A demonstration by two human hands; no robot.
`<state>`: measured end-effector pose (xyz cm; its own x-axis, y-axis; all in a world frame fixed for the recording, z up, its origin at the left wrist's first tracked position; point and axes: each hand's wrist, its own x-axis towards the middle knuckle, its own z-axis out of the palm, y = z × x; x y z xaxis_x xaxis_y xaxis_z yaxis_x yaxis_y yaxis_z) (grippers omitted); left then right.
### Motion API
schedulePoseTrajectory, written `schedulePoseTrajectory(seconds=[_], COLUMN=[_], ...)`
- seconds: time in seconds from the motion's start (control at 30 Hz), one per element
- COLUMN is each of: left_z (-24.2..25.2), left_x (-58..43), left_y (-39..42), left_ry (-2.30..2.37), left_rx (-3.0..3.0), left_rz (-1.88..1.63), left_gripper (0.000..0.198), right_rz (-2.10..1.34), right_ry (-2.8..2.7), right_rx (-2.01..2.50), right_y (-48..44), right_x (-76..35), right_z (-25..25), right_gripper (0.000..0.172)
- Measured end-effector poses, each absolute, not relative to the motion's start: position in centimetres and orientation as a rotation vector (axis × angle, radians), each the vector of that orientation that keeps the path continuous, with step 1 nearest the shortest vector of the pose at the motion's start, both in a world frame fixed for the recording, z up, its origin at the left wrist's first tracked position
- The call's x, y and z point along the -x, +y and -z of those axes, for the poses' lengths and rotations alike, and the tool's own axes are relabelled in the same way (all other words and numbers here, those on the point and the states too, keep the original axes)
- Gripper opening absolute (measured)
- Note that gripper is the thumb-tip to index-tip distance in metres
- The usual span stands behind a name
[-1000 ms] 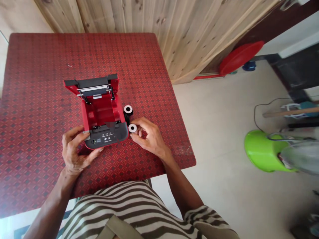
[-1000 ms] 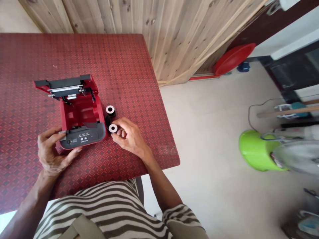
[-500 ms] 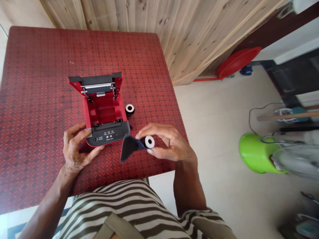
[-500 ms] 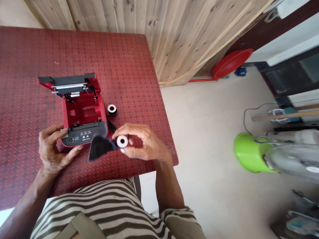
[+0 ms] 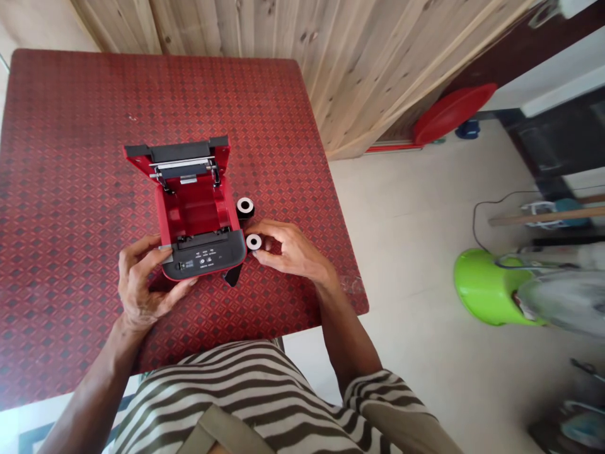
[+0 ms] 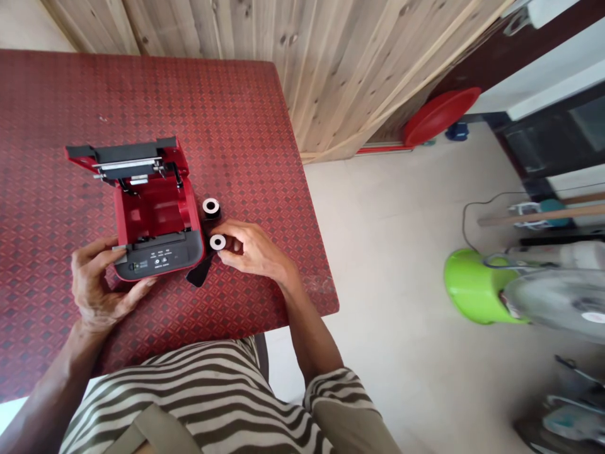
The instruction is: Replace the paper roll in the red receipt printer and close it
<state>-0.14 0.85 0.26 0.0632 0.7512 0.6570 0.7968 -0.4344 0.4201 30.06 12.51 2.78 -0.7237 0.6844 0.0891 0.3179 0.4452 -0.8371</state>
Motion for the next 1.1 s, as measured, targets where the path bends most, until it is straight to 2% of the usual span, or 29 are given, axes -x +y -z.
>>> schedulePoseTrajectory(seconds=[0.13, 0.63, 0.8, 0.87, 0.97, 1.0, 1.1], left_z=[-0.1, -0.1, -0.1, -0.1, -0.2, -0.2, -0.2], left_x=[0.1, 0.2, 0.1, 0.1, 0.2, 0.2, 0.1], left_y=[0.9, 1.0, 1.0, 1.1, 1.1, 1.0, 0.9], left_ry=[-1.625, -1.596, -1.575, -1.573, -1.57, -1.57, -1.596], left_rx=[2.255, 2.254, 2.266, 2.267, 2.257, 2.252, 2.243], left_rz=[1.344, 1.325, 1.326, 1.322, 1.314, 1.31, 1.29], left_gripper=[0.077, 0.075, 0.074, 0.073, 0.072, 0.072, 0.071], right_rz=[-1.168, -1.218, -1.416, -1.442, -1.229, -1.16, -1.134], right_ry=[-2.253, -2.217, -2.148, -2.107, -2.043, -2.029, -2.042], right_rx=[0.904, 0.905, 0.977, 1.037, 1.144, 1.149, 1.079], right_y=[12.9, 12.1, 12.8, 13.5, 15.1, 15.6, 16.9], right_x=[-31.0, -28.7, -30.9, -31.9, -31.8, -31.4, -29.3], right_z=[-3.6, -1.6, -2.3, -2.7, -2.7, -2.5, -1.2], right_gripper=[0.024, 0.035, 0.049, 0.041, 0.02, 0.019, 0.035])
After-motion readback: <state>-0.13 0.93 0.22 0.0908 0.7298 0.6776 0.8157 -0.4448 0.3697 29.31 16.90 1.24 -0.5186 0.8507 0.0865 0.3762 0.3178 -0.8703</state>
